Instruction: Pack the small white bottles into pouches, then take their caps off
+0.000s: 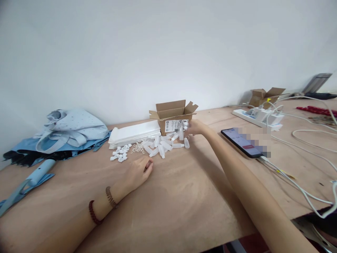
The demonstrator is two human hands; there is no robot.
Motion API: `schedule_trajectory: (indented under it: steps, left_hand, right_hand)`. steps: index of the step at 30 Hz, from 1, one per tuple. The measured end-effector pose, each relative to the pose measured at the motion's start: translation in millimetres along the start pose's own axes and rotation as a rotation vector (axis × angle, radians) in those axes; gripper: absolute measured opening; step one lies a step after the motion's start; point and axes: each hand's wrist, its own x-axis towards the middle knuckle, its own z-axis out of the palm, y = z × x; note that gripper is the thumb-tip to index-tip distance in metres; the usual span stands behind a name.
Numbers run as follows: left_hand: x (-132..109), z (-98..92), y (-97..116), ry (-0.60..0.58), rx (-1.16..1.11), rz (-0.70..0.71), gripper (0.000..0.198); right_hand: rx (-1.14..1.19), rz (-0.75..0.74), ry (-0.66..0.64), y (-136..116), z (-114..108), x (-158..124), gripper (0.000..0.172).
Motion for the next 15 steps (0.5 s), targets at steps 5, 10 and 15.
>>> schedule_trajectory:
  steps: [5, 10, 15]
  left_hand:
    - [-1, -0.2, 0, -0.002, 0.005, 0.004, 0.018]
    - [0, 0.9, 0, 0.005, 0.014, 0.017, 0.018]
    - [-1, 1.5, 0, -0.003, 0.020, 0.021, 0.018]
  right_hand:
    - [0.161, 0.072, -0.139, -12, 4, -3, 0.023]
    - [0.176, 0.155, -0.201, -25, 19, -3, 0.019]
    - [0.194, 0.132, -0.107, -21, 17, -3, 0.018]
